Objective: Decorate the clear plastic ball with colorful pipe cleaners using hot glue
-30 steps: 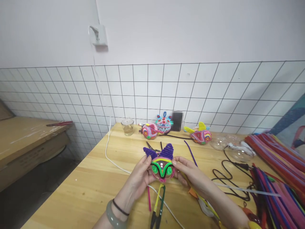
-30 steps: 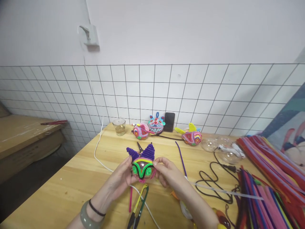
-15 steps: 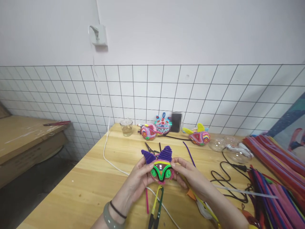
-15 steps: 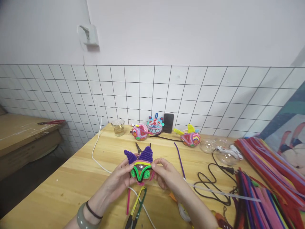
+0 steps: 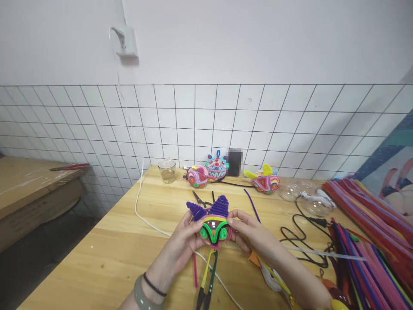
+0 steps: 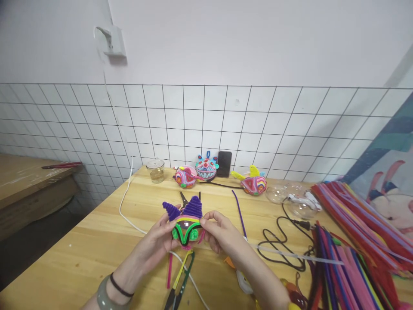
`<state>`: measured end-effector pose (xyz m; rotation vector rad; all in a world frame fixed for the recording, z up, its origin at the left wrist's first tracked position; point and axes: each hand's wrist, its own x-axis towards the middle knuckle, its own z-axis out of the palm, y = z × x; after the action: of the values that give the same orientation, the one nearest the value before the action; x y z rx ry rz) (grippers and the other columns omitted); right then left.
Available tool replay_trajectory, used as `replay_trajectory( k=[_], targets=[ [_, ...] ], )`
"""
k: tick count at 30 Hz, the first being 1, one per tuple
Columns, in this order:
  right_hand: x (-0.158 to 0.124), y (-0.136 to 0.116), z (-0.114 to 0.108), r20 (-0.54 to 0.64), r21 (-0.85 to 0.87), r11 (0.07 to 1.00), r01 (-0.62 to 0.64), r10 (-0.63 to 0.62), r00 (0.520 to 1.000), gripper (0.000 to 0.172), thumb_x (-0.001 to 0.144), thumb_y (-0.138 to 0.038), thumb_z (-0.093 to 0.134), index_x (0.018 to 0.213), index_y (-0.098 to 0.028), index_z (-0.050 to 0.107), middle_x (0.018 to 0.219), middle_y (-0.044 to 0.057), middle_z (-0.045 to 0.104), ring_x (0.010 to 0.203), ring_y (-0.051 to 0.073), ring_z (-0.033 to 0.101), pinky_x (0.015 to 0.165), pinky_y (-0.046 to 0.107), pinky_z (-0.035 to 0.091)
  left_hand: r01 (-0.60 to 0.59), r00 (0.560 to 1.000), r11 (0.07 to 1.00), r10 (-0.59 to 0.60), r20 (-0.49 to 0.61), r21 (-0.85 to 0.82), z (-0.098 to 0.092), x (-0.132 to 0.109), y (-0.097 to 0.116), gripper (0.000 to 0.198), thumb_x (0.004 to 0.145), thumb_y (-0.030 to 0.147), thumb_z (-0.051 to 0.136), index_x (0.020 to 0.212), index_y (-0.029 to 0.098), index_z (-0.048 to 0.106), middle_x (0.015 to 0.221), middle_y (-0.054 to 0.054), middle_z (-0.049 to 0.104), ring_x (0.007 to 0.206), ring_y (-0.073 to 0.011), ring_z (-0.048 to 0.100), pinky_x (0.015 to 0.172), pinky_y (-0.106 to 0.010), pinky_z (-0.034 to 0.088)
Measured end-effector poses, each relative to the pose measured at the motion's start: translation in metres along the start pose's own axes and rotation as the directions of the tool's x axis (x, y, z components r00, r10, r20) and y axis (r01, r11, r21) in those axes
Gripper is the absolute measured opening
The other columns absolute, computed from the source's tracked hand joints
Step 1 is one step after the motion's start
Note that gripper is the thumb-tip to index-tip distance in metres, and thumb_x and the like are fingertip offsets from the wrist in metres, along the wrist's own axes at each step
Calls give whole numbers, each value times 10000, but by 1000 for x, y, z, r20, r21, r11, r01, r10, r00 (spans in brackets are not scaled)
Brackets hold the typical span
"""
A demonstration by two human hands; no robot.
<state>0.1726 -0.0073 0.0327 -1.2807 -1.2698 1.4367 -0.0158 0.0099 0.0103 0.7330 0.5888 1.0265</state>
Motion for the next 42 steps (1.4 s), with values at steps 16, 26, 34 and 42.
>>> replay_trajectory(
  k=[16, 26, 34, 42],
  targets=[
    [-1, -6, -6, -29, -31, 999, 23, -24, 999, 481, 670, -639, 669, 830, -207, 531, 529, -80, 549, 415, 74, 487, 422, 194, 355, -3, 1000, 999, 3, 1, -36, -5, 3, 0, 456, 774, 144, 660, 1203, 187, 511, 1113, -117, 681, 880, -233, 678, 718, -377, 561],
    [-2, -16, -60, -175, 52, 986, 158, -147, 973, 475, 748, -621, 589, 822, -181, 750, 1043, 120, 724, 1104, 285, 602, 1012, 439, 401, 3, 998, 998, -8, -69, -66, -9, 9, 5, 458, 784, 145, 647, 1222, 141, 515, 1178, -174, 654, 1016, -290, 652, 842, -426, 526],
    [-11, -30, -59, -242, -102, 983, 155, -176, 954, 458, 694, -600, 697, 891, -193, 770, 1090, 114, 714, 1123, 324, 598, 1060, 497, 353, 29, 997, 991, -39, -73, -132, -13, 11, 8, 459, 812, 160, 613, 1249, 93, 494, 1235, -220, 610, 1103, -328, 609, 915, -458, 491],
    [-13, -35, -69, -258, -384, 921, 69, -178, 950, 518, 704, -700, 611, 521, -226, 713, 724, 106, 745, 892, 343, 671, 979, 491, 403, 24, 992, 990, -41, -121, -137, -15, 13, 8, 469, 826, 173, 593, 1268, 72, 472, 1170, -220, 646, 1015, -306, 655, 871, -437, 514]
  ],
)
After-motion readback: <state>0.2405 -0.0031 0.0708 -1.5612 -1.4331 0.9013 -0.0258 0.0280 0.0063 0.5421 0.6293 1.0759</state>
